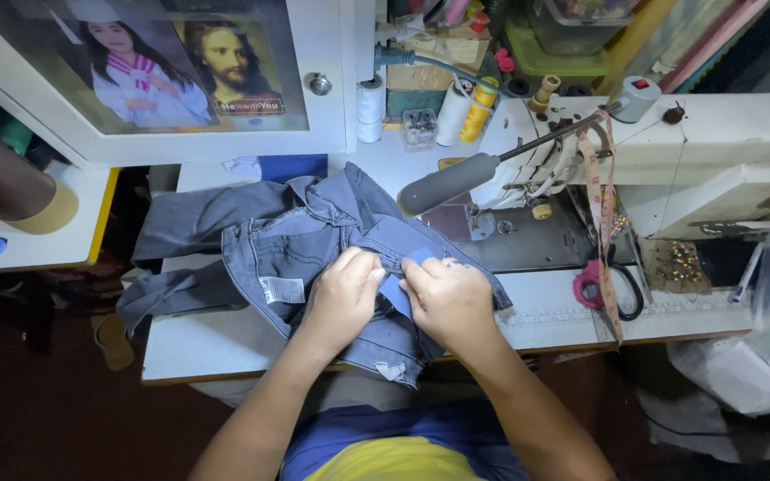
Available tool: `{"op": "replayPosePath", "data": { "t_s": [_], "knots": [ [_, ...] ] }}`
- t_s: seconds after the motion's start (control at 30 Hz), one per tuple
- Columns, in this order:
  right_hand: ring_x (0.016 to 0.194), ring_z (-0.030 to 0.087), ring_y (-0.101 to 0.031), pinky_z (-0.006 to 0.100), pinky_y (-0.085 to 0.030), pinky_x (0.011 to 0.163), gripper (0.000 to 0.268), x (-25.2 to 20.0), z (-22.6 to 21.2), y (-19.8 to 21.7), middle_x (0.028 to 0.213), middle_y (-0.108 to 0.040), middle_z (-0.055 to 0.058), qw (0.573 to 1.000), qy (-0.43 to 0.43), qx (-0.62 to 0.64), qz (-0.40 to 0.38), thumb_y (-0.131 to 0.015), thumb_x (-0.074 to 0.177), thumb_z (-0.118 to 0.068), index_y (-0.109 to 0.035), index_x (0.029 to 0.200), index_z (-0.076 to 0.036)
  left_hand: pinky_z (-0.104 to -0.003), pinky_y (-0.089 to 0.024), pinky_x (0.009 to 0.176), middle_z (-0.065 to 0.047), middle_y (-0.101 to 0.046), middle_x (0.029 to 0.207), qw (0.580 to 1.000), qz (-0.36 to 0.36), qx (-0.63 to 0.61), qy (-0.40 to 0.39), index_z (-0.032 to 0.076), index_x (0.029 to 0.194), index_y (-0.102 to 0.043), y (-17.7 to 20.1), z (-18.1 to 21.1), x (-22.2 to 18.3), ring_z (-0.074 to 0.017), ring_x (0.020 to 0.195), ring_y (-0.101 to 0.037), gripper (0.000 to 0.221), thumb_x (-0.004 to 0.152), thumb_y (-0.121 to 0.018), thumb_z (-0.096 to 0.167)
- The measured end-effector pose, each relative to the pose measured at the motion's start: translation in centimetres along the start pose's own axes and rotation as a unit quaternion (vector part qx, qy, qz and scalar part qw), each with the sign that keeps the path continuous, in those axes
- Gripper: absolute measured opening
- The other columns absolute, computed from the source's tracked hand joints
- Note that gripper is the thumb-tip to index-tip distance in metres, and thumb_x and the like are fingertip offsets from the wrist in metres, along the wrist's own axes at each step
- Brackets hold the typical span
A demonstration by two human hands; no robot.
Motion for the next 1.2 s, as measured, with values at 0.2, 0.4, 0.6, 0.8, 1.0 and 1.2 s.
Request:
{"op": "replayPosePath", "data": {
  "t_s": [0.2,0.4,0.6,0.8,1.0,1.2],
  "knots": [
    [0.075,0.032,-0.071,0.041,-0.055,0.066,0.031,-0.3,1.2,1.5,0.076,-0.067,0.006,0.983,-0.125,0.133,-0.031,-0.065,0.094,-0.036,-0.075,0.117,-0.019,-0.032,-0.053,0.069,0.001,-0.051,0.066,0.968,0.019,-0.234,0.094,0.015,0.084,-0.067,1.5,-1.2,0.5,-0.0152,0.066,-0.054,0.013,0.097,-0.065,0.015],
    [0.050,0.009,-0.052,0.021,-0.041,0.051,0.025,-3.2,1.9,-1.6,0.052,-0.060,-0.001,0.794,-0.315,0.513,-0.082,-0.075,0.090,-0.020,-0.079,0.114,-0.014,-0.022,-0.046,0.065,-0.008,-0.056,0.064,0.841,0.005,-0.519,0.152,0.004,0.091,-0.060,2.1,-0.2,0.7,-0.0116,0.065,-0.054,0.012,0.101,-0.059,0.010],
    [0.066,0.013,-0.056,0.028,-0.048,0.062,0.047,-1.7,0.2,-0.8,0.076,-0.071,0.006,0.775,-0.249,0.562,-0.144,-0.056,0.099,-0.028,-0.061,0.144,-0.015,-0.024,-0.050,0.067,-0.010,-0.061,0.068,0.806,-0.030,-0.566,0.173,0.003,0.092,-0.059,-0.3,0.5,0.0,-0.0135,0.066,-0.062,0.012,0.101,-0.062,0.010],
    [0.062,0.026,-0.064,0.031,-0.053,0.061,0.016,-2.1,1.0,0.8,0.066,-0.060,0.006,0.877,-0.191,0.437,-0.063,-0.065,0.099,-0.025,-0.075,0.096,-0.013,-0.027,-0.056,0.062,-0.012,-0.067,0.074,0.834,-0.088,-0.509,0.192,0.000,0.093,-0.064,-3.8,0.0,-1.3,-0.0162,0.064,-0.068,0.010,0.098,-0.065,0.008],
    [0.072,0.021,-0.051,0.033,-0.041,0.068,0.024,-3.9,3.3,5.2,0.078,-0.051,0.002,0.883,-0.203,0.410,-0.103,-0.050,0.106,-0.027,-0.058,0.093,-0.010,-0.030,-0.057,0.080,-0.009,-0.071,0.107,0.884,-0.136,-0.419,0.158,0.003,0.102,-0.072,-4.1,5.0,-1.0,-0.0186,0.079,-0.070,0.014,0.094,-0.064,0.011],
    [0.069,0.013,-0.059,0.027,-0.050,0.057,0.012,-16.9,14.7,6.1,0.082,-0.064,0.000,0.645,-0.564,0.508,0.090,-0.073,0.090,-0.022,-0.061,0.092,-0.019,-0.025,-0.058,0.081,-0.017,-0.063,0.139,0.939,-0.105,-0.316,0.088,0.000,0.114,-0.071,-3.4,5.1,-1.6,-0.0180,0.105,-0.072,0.029,0.086,-0.066,0.003]
  ]
}}
Point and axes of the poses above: each hand's wrist, its own x-axis towards the middle knuckle, its own y-axis out of the back of the hand, z = x × y, the point moved 3 cm from there along x, towards the middle knuckle
